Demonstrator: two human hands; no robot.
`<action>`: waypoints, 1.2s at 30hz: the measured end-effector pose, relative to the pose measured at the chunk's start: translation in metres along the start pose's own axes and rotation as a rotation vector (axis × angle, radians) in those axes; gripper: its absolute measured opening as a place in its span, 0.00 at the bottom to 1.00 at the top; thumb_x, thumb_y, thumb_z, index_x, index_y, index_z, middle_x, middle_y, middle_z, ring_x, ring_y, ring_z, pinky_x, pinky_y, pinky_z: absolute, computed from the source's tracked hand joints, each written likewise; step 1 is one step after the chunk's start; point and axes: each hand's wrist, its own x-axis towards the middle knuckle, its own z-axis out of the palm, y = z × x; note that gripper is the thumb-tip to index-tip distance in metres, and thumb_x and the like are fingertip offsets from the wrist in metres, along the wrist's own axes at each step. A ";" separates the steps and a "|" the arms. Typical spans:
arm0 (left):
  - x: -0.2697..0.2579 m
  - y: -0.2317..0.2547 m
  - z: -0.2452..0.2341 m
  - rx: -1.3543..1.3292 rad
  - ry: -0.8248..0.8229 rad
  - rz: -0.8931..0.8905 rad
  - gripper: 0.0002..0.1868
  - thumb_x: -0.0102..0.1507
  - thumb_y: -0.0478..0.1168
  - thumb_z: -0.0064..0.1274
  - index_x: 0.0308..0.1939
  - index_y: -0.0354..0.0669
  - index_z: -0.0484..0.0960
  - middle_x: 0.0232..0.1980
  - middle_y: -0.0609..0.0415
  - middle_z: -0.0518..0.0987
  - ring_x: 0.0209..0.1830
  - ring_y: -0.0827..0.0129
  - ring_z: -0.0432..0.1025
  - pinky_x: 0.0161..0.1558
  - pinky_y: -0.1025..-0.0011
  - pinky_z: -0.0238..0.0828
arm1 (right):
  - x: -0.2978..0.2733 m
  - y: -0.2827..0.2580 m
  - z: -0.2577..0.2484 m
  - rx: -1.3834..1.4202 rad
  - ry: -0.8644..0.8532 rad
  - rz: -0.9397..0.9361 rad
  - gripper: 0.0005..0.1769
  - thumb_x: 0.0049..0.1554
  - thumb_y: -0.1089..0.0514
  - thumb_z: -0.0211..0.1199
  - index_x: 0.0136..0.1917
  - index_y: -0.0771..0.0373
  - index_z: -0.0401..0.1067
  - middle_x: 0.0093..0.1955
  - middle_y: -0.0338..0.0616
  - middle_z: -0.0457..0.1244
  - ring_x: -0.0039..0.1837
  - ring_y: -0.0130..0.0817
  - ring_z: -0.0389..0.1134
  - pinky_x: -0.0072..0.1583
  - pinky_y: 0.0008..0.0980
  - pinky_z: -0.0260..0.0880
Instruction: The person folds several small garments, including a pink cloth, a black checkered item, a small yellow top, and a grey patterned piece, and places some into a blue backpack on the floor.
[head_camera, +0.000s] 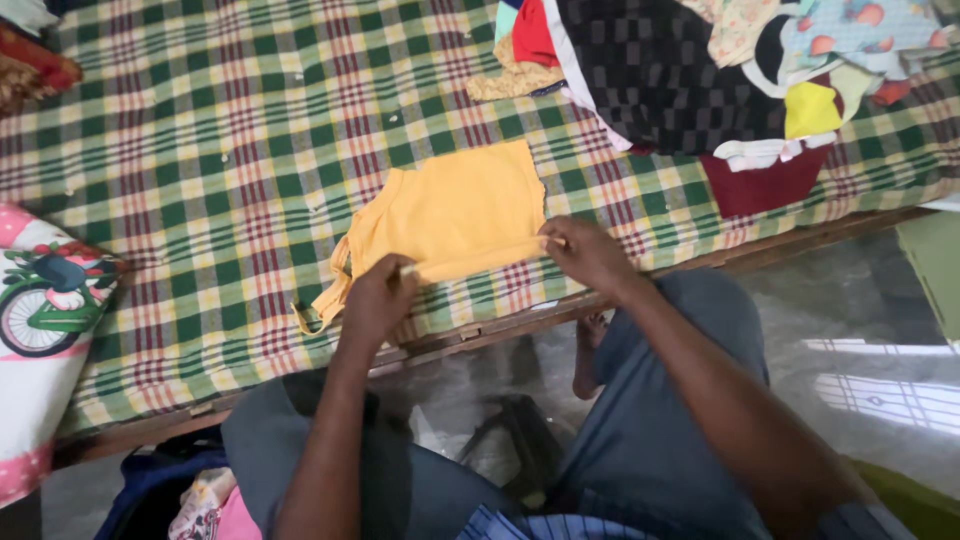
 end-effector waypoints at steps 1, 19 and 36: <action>0.006 -0.003 0.001 -0.059 0.070 0.065 0.12 0.64 0.42 0.59 0.49 0.41 0.83 0.32 0.47 0.82 0.31 0.59 0.78 0.37 0.64 0.74 | 0.006 0.002 -0.001 0.002 0.003 0.003 0.12 0.61 0.53 0.63 0.54 0.61 0.74 0.46 0.47 0.70 0.45 0.41 0.72 0.47 0.40 0.71; 0.017 0.005 0.001 0.032 0.075 -0.019 0.14 0.65 0.44 0.60 0.50 0.42 0.79 0.40 0.46 0.84 0.40 0.53 0.80 0.42 0.59 0.74 | 0.037 0.047 0.002 0.328 -0.122 0.239 0.13 0.61 0.56 0.64 0.58 0.60 0.70 0.43 0.40 0.65 0.46 0.26 0.66 0.47 0.33 0.66; 0.054 -0.010 -0.004 0.197 0.427 0.379 0.28 0.64 0.33 0.58 0.69 0.33 0.70 0.68 0.30 0.70 0.65 0.38 0.66 0.63 0.52 0.65 | 0.018 -0.061 0.037 -0.445 -0.068 -0.230 0.37 0.64 0.48 0.57 0.82 0.59 0.52 0.83 0.67 0.41 0.83 0.63 0.40 0.76 0.65 0.38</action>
